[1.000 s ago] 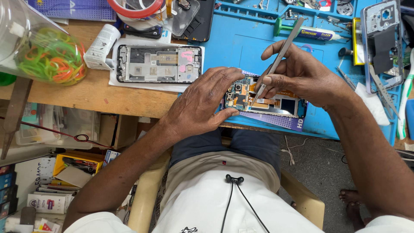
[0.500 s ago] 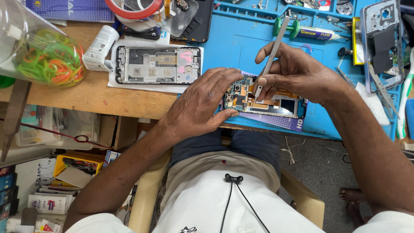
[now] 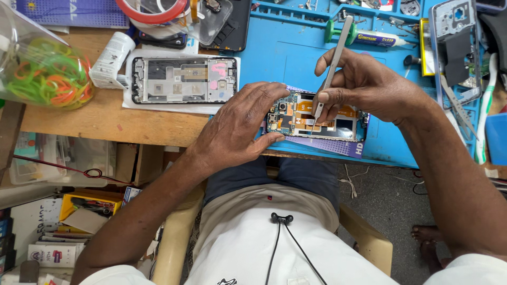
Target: The person disassembles a smartphone, removes the battery, and uses tweezers to adjust internal components and connectors. They then place a new battery into the phone chassis and continue working on the internal assembly.
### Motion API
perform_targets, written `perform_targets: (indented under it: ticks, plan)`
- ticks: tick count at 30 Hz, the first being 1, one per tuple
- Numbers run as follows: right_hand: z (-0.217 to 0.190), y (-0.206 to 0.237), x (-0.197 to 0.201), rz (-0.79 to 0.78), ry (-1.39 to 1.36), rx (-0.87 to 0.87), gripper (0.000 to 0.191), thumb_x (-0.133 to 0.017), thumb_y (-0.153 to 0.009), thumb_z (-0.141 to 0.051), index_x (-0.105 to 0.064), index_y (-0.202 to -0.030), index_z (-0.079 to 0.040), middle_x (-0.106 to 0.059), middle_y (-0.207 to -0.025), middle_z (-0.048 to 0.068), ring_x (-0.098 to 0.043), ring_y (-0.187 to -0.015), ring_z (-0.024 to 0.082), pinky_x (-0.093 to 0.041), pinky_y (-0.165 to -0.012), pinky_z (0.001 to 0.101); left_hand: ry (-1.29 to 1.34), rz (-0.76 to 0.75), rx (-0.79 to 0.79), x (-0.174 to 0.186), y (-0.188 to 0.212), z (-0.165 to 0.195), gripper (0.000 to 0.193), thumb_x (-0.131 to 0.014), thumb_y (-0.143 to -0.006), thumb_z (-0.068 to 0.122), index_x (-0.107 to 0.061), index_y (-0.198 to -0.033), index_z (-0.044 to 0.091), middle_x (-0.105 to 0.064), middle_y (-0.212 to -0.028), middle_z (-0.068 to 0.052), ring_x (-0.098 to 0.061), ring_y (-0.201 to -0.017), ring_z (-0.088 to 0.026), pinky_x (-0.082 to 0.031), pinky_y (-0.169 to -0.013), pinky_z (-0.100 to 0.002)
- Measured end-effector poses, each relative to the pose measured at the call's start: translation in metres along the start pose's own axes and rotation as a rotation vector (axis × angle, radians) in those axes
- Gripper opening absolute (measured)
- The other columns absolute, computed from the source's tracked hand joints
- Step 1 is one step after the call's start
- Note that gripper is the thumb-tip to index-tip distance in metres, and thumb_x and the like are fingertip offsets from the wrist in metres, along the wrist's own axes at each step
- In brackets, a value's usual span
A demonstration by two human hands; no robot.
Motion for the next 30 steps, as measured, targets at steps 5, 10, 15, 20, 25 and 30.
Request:
perform_targets:
  ticks: [5, 10, 15, 20, 25, 30]
  plan:
    - [-0.002, 0.012, 0.009, 0.006, -0.048, 0.042, 0.040, -0.064, -0.096, -0.009, -0.046, -0.131, -0.004, -0.075, -0.087, 0.021, -0.080, -0.087, 0.029, -0.071, -0.072, 0.0381, 0.002, -0.002, -0.002, 0.001, 0.000, 0.001, 0.077, -0.084, -0.082, 0.022, -0.043, -0.145, 0.004, -0.055, -0.145, -0.019, -0.050, -0.138, -0.037, -0.043, -0.117, -0.049]
    - [-0.003, 0.030, 0.025, 0.077, -0.039, 0.056, 0.035, -0.063, -0.099, -0.006, -0.046, -0.129, -0.001, -0.076, -0.088, 0.024, -0.078, -0.082, 0.028, -0.066, -0.067, 0.0342, 0.003, -0.017, -0.013, 0.003, -0.002, 0.002, 0.077, -0.084, -0.081, 0.020, -0.044, -0.145, 0.002, -0.054, -0.145, -0.020, -0.049, -0.138, -0.039, -0.042, -0.116, -0.049]
    - [-0.008, 0.050, 0.038, 0.134, -0.017, 0.102, 0.034, -0.061, -0.101, -0.004, -0.044, -0.131, -0.001, -0.074, -0.088, 0.023, -0.078, -0.083, 0.026, -0.065, -0.067, 0.0326, -0.005, -0.033, -0.024, 0.004, -0.003, 0.003, 0.077, -0.084, -0.084, 0.022, -0.043, -0.145, 0.001, -0.054, -0.144, -0.021, -0.049, -0.137, -0.039, -0.042, -0.116, -0.049]
    - [-0.016, 0.066, 0.046, 0.283, 0.063, 0.135, 0.038, -0.061, -0.104, -0.002, -0.041, -0.136, 0.000, -0.072, -0.093, 0.025, -0.076, -0.086, 0.029, -0.064, -0.071, 0.0339, -0.031, -0.048, -0.016, 0.005, -0.005, 0.007, 0.077, -0.083, -0.083, 0.021, -0.043, -0.146, 0.002, -0.051, -0.146, -0.021, -0.047, -0.139, -0.039, -0.040, -0.118, -0.049]
    - [-0.018, 0.084, 0.011, 0.491, 0.028, 0.345, 0.026, -0.062, -0.101, 0.003, -0.050, -0.123, -0.001, -0.068, -0.100, 0.020, -0.077, -0.103, 0.030, -0.068, -0.081, 0.0366, -0.110, -0.045, -0.084, 0.009, -0.006, 0.015, 0.080, -0.085, -0.079, 0.026, -0.045, -0.144, 0.005, -0.046, -0.150, -0.024, -0.044, -0.138, -0.042, -0.037, -0.116, -0.051]
    - [0.006, 0.104, -0.061, 0.680, 0.250, 0.384, 0.016, -0.064, -0.103, 0.007, -0.059, -0.118, 0.003, -0.072, -0.119, 0.023, -0.073, -0.112, 0.029, -0.066, -0.099, 0.0385, -0.062, -0.062, -0.043, 0.010, -0.004, 0.008, 0.078, -0.084, -0.085, 0.022, -0.044, -0.150, 0.004, -0.052, -0.148, -0.020, -0.048, -0.139, -0.039, -0.040, -0.119, -0.050]
Point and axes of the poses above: each hand's wrist, its own y-axis away from the middle knuckle, its own x-axis out of the back of the hand, z = x × y, the point moved 6 cm from there along -y, towards the middle knuckle
